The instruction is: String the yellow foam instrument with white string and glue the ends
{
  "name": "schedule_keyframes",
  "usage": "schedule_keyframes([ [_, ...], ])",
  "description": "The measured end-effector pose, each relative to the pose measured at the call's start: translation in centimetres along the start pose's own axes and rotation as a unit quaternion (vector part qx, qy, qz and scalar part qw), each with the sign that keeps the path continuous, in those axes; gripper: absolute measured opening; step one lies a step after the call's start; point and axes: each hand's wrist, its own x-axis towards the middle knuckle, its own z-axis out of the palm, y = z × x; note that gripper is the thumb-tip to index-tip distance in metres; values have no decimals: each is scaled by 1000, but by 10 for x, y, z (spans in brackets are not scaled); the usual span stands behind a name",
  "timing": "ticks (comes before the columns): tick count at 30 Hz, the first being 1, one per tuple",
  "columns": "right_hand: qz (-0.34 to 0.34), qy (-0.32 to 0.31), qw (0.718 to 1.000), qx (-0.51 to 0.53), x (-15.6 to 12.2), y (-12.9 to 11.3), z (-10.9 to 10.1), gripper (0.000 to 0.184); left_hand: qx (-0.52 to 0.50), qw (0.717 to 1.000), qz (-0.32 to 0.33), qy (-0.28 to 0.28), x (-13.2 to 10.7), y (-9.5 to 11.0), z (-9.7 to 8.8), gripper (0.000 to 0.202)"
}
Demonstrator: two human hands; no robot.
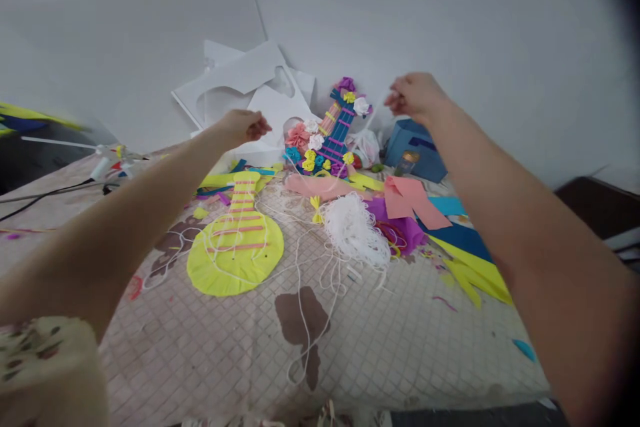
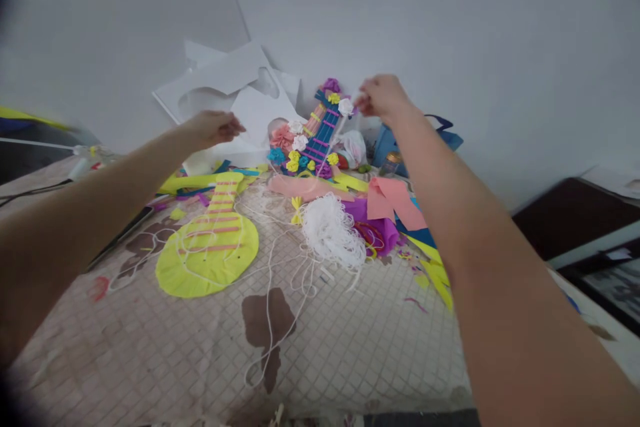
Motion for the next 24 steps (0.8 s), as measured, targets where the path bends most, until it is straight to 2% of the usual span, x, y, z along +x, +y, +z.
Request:
schedule_keyframes([
  [3, -59, -10, 997, 58, 8, -25, 50, 19, 57, 992, 92, 65, 14, 3, 39, 31],
  [5, -77, -21, 994, 77, 10, -31, 82, 17, 157, 978, 117, 72, 17, -2, 55, 30],
  [7, -82, -33, 992, 85, 9, -25, 110, 16, 289, 951, 107, 36, 16, -13, 61, 30],
  [9, -74, -59, 993, 71, 7, -9, 134, 16, 413, 908, 73, -15, 13, -26, 62, 26],
  [11, -59, -96, 992, 47, 2, 10, 153, 15, 492, 868, 35, -51, 8, -36, 61, 20],
  [14, -52, -149, 987, -13, -7, 39, 168, 17, 579, 814, 14, -50, 1, -44, 56, 21],
  [17, -53, -179, 979, -79, -14, 59, 173, 19, 633, 773, 12, -32, -5, -42, 51, 30],
  [20, -45, -196, 974, -103, -19, 72, 176, 19, 656, 754, 2, -25, -11, -36, 43, 30],
  [24, -45, -231, 966, -108, -25, 80, 180, 18, 656, 754, -13, -28, -21, -31, 31, 28],
])
